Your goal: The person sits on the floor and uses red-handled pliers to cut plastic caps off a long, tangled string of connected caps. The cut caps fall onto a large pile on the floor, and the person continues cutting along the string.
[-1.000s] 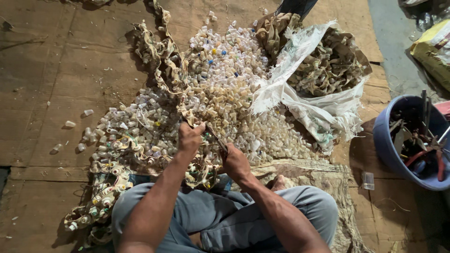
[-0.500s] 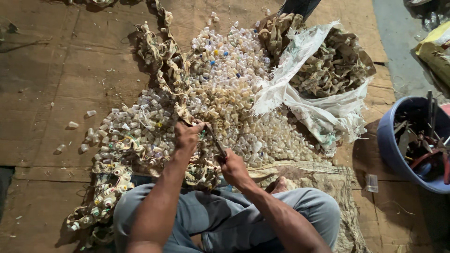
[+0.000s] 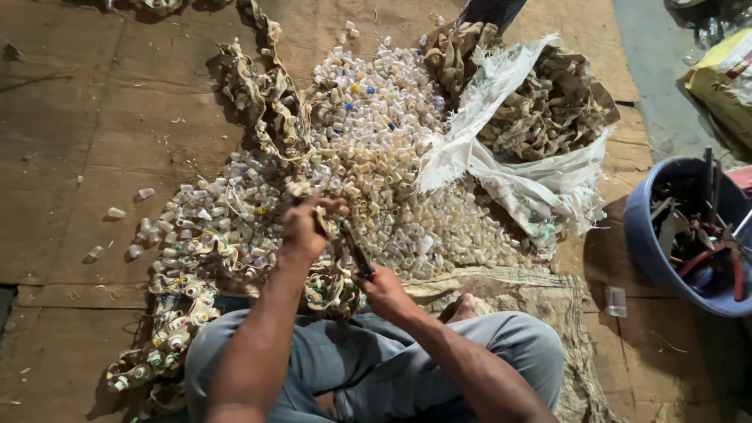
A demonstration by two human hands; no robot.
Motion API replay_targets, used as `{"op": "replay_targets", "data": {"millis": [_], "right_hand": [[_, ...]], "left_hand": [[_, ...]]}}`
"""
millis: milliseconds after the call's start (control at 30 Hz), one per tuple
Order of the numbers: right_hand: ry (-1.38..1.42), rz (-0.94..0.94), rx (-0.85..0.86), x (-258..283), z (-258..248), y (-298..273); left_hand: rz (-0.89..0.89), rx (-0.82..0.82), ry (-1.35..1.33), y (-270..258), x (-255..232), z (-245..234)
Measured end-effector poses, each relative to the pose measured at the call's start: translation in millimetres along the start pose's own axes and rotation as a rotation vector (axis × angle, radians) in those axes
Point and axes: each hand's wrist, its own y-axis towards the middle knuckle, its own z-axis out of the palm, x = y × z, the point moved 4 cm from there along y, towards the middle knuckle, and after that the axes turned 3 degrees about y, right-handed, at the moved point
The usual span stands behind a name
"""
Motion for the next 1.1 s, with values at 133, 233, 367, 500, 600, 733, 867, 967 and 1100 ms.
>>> {"op": "replay_targets", "data": {"millis": [133, 233, 367, 500, 600, 733, 867, 967, 1100], "right_hand": [[-0.141, -0.074, 0.033, -25, 17, 0], [0.124, -0.019, 0.123, -25, 21, -5], [-0.031, -0.094, 0.110, -5, 11, -48], [0.321, 0.052, 0.223, 17, 3, -91], [0.264, 0.199, 0.199, 40, -7, -77], [0.250, 0.231, 0.216, 50, -27, -59], [0.369, 0.232, 0.136, 28, -18, -52], [0.350, 0.162, 0.071, 19, -18, -37], [0.351, 0.201, 0.100, 9, -21, -36]], "left_hand": [[0.139, -0.056, 0.000, 20, 7, -23], [0.099, -0.321, 0.172, 28, 17, -35], [0.264, -0.396, 0.244, 37, -17, -42], [0.387, -0.393, 0.298, 40, -49, -63], [0.390, -0.060, 0.207, 38, -31, -41], [0.368, 0.042, 0.262, 23, -7, -24], [0.353, 0.088, 0.295, 15, -18, -20], [0.346, 0.077, 0.293, 18, -22, -16], [0.325, 0.074, 0.296, 21, -15, -17]]}}
